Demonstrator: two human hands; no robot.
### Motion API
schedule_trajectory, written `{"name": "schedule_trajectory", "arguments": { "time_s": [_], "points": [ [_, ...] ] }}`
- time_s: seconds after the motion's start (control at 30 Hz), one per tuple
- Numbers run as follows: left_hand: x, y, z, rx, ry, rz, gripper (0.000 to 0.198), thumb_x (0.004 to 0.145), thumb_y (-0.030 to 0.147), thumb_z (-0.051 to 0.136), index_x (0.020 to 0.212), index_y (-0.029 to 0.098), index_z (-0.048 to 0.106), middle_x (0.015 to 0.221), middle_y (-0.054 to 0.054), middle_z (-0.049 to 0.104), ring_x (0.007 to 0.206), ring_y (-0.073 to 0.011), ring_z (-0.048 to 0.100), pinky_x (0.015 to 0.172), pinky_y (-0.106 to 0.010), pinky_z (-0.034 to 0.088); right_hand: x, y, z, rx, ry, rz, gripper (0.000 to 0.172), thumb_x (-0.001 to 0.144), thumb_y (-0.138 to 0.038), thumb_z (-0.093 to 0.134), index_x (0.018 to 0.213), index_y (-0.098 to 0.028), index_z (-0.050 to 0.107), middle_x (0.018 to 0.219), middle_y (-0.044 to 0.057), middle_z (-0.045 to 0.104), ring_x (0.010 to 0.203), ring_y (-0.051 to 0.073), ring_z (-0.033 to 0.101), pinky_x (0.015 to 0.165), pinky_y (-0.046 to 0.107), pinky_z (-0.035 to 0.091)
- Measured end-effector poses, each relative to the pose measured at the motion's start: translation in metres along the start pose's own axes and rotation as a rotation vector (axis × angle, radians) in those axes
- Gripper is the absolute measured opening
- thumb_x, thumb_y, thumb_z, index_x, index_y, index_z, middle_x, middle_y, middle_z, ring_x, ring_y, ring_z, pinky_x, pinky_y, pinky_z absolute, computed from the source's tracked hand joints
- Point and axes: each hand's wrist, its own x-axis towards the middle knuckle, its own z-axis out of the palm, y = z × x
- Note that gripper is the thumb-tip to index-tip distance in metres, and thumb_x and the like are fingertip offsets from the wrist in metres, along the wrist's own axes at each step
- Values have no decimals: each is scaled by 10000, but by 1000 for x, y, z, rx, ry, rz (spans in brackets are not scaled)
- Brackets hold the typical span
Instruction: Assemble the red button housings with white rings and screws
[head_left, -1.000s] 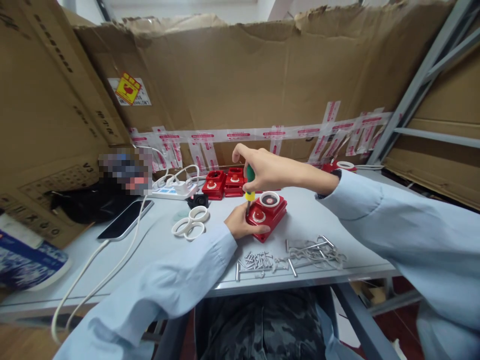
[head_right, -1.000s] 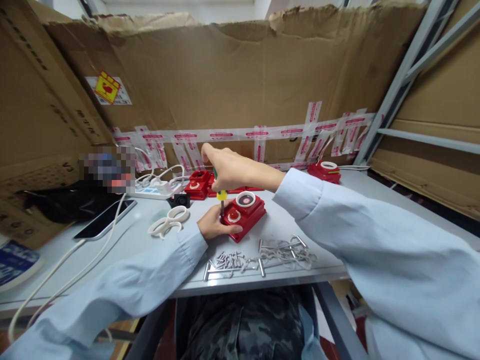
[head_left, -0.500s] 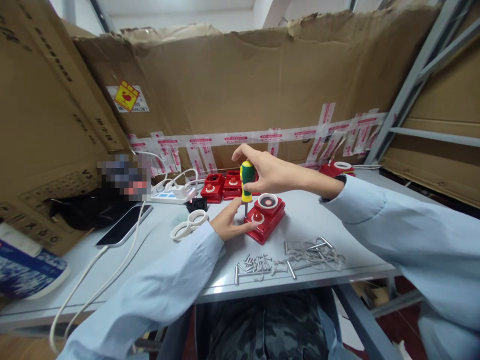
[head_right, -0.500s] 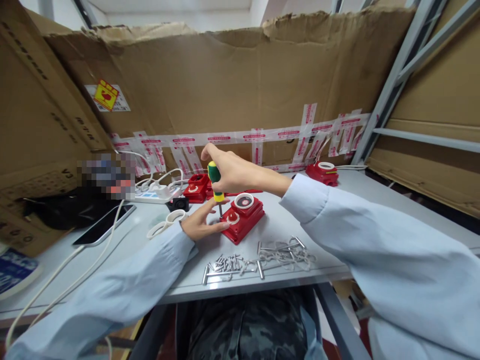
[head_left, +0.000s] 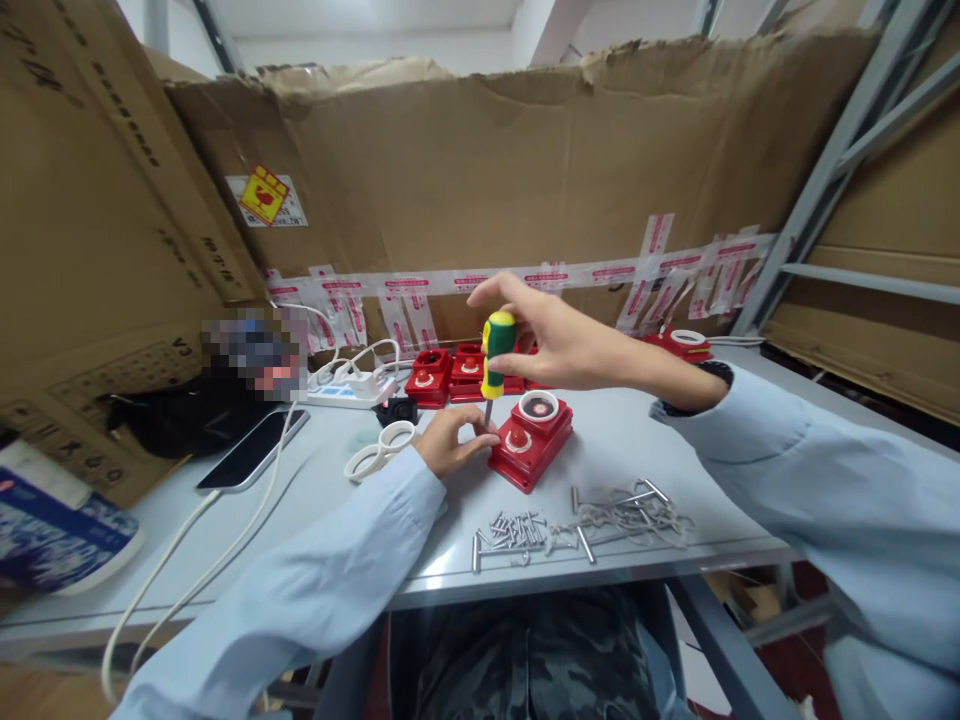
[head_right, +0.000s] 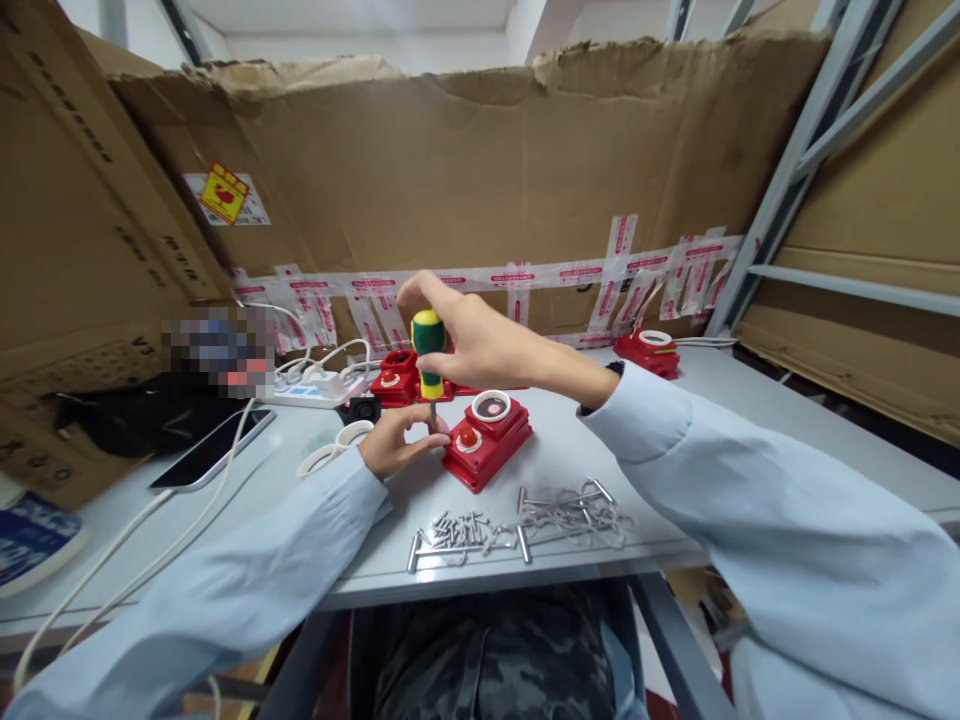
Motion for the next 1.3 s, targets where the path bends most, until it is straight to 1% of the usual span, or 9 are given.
{"name": "schedule_trajectory", "arguments": {
  "time_s": [0.17, 0.27, 0.4, 0.6, 0.77, 0.87, 1.03, 1.23, 1.3],
  "points": [
    [0, 7, -3, -14, 131, 25, 161, 795, 321, 646, 775, 161, 654, 770, -33, 706, 684, -134, 608, 598, -234, 392, -13, 5, -16, 69, 287, 57, 409, 785, -238, 621, 1143, -230, 424, 901, 13, 577, 788, 156, 579, 701, 339, 517],
    [0, 7, 1, -17, 95, 15, 163, 797, 319, 647, 759, 161, 658, 723, -22, 704, 633, -120, 599, 578, -229, 380, -24, 19, -14, 42, 433, 68, 355, 801, -285, 613, 1107, -234, 440, 897, 12, 557, 781, 150, 570, 710, 342, 515],
    [0, 5, 6, -6, 54, 19, 175, 799, 324, 639, 758, 155, 651, 692, -17, 694, 611, -114, 591, 578, -226, 398, -36, 39, -3, -93, 452, 38, 317, 797, -244, 591, 1080, -210, 451, 919, 19, 527, 780, 149, 546, 733, 349, 490],
    [0, 1, 4, 32, 127, 9, 149, 821, 298, 590, 804, 165, 655, 765, -28, 712, 657, -126, 603, 579, -238, 409, -49, 55, 6, -189, 507, 57, 294, 796, -170, 511, 1072, -211, 420, 815, -6, 480, 662, 128, 472, 651, 308, 437],
    [-3, 17, -3, -47, 235, -7, 179, 804, 307, 613, 873, 152, 668, 813, -61, 724, 708, -147, 626, 599, -256, 436, -61, 70, 8, -162, 566, 136, 186, 778, -171, 507, 955, -209, 465, 808, -4, 505, 659, 125, 470, 651, 286, 412],
    [-11, 31, -4, -116, 76, 29, 189, 792, 321, 639, 847, 150, 696, 762, -60, 728, 644, -136, 623, 552, -244, 424, -66, 78, 9, -152, 546, 194, 59, 765, -206, 534, 815, -197, 506, 766, 2, 537, 651, 126, 485, 641, 273, 403],
    [-21, 40, 9, -253, -311, 129, 189, 781, 321, 664, 788, 144, 729, 718, -70, 731, 565, -122, 621, 570, -225, 494, -70, 83, 15, -127, 474, 251, 69, 764, -233, 546, 794, -172, 553, 759, 17, 594, 658, 127, 521, 646, 258, 403],
    [-22, 35, 15, -213, -470, 162, 178, 804, 302, 645, 851, 158, 738, 792, -92, 741, 672, -153, 664, 654, -236, 516, -70, 84, 19, -160, 332, 284, 103, 775, -252, 544, 816, -165, 583, 741, 19, 622, 636, 123, 520, 654, 260, 390],
    [-22, 37, 13, -200, -459, 180, 187, 815, 307, 634, 868, 158, 734, 793, -90, 737, 658, -149, 655, 641, -240, 510, -71, 86, 20, -175, 257, 312, 140, 786, -292, 556, 835, -167, 597, 747, 25, 638, 642, 131, 531, 659, 267, 386]
  ]
}}
